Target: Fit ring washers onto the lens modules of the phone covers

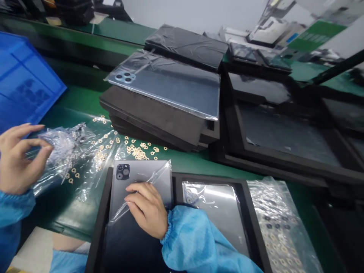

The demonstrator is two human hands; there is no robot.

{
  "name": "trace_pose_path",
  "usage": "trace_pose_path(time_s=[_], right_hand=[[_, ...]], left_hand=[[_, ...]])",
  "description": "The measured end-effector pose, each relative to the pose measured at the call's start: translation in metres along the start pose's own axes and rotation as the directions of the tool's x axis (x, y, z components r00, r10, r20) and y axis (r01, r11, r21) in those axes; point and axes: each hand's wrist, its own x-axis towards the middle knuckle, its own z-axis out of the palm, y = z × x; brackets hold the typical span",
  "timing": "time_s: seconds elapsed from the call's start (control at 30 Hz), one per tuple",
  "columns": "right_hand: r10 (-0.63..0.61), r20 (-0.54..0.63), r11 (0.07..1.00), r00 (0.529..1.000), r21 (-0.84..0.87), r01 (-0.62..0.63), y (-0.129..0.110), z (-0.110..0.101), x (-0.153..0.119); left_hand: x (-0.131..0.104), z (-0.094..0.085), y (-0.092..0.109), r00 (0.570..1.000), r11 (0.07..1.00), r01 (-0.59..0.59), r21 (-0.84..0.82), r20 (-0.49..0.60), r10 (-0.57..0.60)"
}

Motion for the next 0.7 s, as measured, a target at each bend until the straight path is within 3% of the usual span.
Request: trace_pose_path(time_s=[0.07,0.17,0.27,0.37,0.5,0.7], right_hand=[[-0.001,-0.006,1.0,1.0,0.003,0.001,0.0,0.0,0.0],[0.006,-0.015,1.0,1.0,0.019,-0.006,0.0,0.0,0.0],[0.002,0.003,1.0,1.0,0.018,-0.002,0.001,-0.001,-0.001],[0.003,0.016,1.0,1.0,0.002,-0.003,0.002,-0.001,-0.001],[0.011,0.015,1.0,1.0,-0.003,-0.011,0.003,-0.001,-0.002],[0.019,-0.006,1.0,1.0,-0.007,-0.019,0.003,-0.001,-0.002]], left_hand=[[-0.002,0.013,0.038,0.989,0.991,-0.078,-0.107,0.117,0.09],[0.002,0.043,0.085,0.907,0.915,-0.166,-0.369,0.308,0.289],[0.009,0.067,0.108,0.853,0.882,-0.153,-0.446,0.392,0.345],[0.014,0.075,0.108,0.838,0.889,-0.134,-0.437,0.43,0.337],[0.013,0.075,0.096,0.851,0.878,-0.065,-0.475,0.433,0.297],[0.005,0.072,0.087,0.878,0.834,0.174,-0.524,0.465,0.11]])
